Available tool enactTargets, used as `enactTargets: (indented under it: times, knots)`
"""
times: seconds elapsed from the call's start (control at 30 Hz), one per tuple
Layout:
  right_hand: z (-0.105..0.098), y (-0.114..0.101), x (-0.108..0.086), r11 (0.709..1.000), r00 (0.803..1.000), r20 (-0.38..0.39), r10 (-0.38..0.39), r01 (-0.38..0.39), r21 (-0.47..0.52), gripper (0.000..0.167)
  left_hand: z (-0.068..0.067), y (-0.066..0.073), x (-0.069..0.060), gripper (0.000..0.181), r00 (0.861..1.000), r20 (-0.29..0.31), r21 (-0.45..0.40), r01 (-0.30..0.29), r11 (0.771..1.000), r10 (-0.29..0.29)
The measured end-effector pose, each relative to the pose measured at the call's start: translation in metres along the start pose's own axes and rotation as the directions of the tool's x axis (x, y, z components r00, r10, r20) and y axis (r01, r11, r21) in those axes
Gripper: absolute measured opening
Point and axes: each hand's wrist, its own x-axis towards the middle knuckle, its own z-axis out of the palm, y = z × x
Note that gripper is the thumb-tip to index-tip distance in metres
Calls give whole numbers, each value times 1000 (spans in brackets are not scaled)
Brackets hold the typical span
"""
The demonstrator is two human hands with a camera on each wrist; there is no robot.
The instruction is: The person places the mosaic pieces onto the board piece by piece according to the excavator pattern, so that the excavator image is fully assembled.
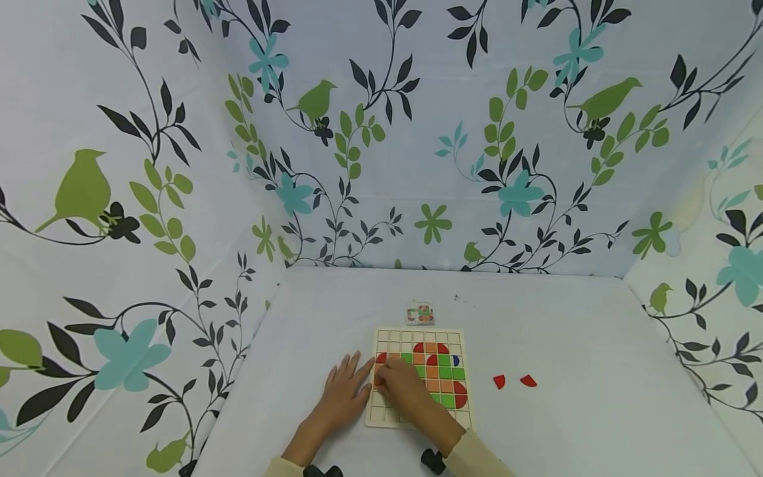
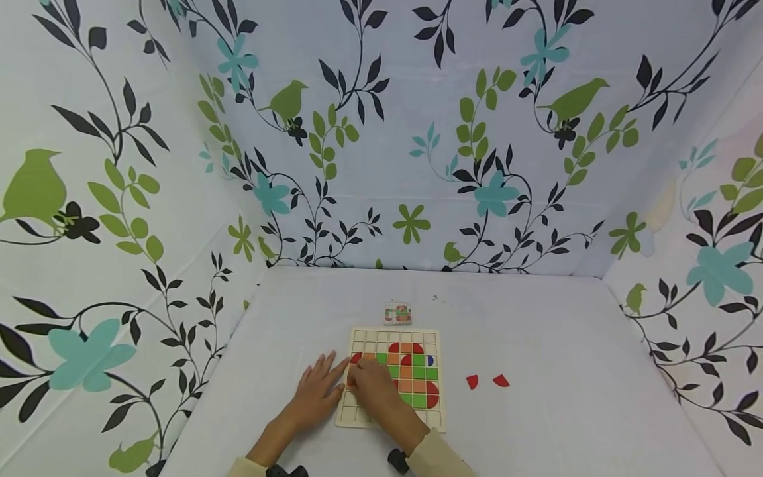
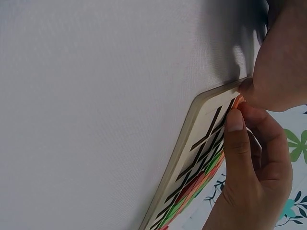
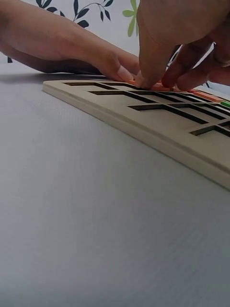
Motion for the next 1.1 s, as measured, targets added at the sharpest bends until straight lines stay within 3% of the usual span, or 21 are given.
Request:
enactTargets:
  times: [0.37, 0.6, 0.67, 0.73, 0.83, 0.9, 1.0, 1.1]
  knots:
    - [-9, 4, -6, 998, 999, 36, -3, 1, 57, 6, -1, 0, 0, 53, 1000, -2, 8, -3, 1000, 3]
    - [-48, 41, -23, 985, 993, 46, 112, -117, 126, 19, -1, 1, 0, 55, 1000, -13, 6, 0, 1000, 0]
    - [-64, 60, -29, 969, 977, 79, 196, -206, 139, 27, 0, 2, 1, 55, 1000, -17, 15, 1, 1000, -1]
    - [-80, 79, -35, 945, 949, 113, 294, -306, 116, 34, 0, 2, 2, 55, 1000, -15, 18, 9, 1000, -9]
    - [-100, 104, -48, 895, 885, 165, 435, -446, 33, 46, 0, 3, 3, 55, 1000, 0, 19, 19, 1000, -19]
    - [-111, 115, -58, 868, 849, 190, 493, -496, -36, 49, 0, 3, 2, 55, 1000, 11, 16, 18, 1000, -18]
    - [-120, 126, -69, 854, 826, 216, 521, -507, -121, 44, -1, 4, 2, 55, 1000, 18, 12, 17, 1000, -18]
    - [-120, 134, -79, 861, 833, 217, 508, -493, -123, 31, -2, 5, 3, 55, 999, 25, 17, 29, 999, -30]
